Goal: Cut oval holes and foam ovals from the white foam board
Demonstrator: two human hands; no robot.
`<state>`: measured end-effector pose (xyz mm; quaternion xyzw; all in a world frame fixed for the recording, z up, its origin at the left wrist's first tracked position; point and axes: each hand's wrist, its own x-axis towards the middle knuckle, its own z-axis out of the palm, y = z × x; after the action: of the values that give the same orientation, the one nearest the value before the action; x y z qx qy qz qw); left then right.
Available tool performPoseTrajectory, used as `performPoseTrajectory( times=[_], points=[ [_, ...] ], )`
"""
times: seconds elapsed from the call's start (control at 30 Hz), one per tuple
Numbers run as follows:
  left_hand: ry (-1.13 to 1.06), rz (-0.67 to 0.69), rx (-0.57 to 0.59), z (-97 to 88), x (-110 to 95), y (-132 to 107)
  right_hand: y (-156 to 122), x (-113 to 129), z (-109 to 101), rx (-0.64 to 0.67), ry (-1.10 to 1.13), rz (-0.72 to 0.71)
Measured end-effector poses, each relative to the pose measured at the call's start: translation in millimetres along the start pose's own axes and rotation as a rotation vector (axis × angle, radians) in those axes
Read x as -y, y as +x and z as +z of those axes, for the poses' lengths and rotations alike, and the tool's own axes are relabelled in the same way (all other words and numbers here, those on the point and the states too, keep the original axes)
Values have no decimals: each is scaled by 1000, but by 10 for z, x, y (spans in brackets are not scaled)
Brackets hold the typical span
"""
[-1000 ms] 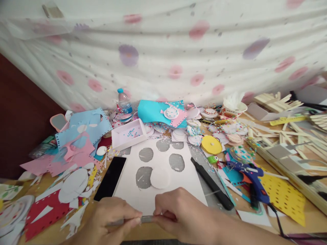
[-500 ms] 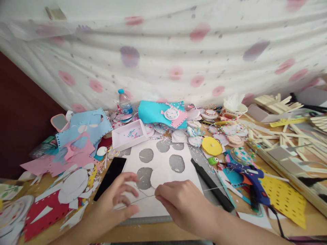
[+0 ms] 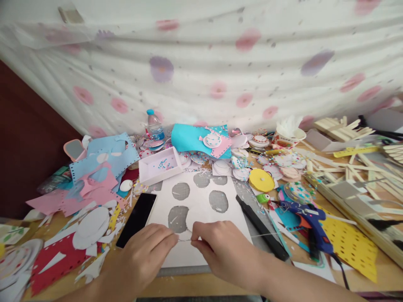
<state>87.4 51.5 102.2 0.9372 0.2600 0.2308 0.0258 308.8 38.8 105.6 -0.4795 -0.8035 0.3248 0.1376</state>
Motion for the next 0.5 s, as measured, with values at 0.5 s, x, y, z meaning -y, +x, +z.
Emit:
performPoseTrajectory(
  times=[0.5],
  points=[
    [-1624,-915,673,112,226,13,-100,-102,17,-235,-362,-533]
  ],
)
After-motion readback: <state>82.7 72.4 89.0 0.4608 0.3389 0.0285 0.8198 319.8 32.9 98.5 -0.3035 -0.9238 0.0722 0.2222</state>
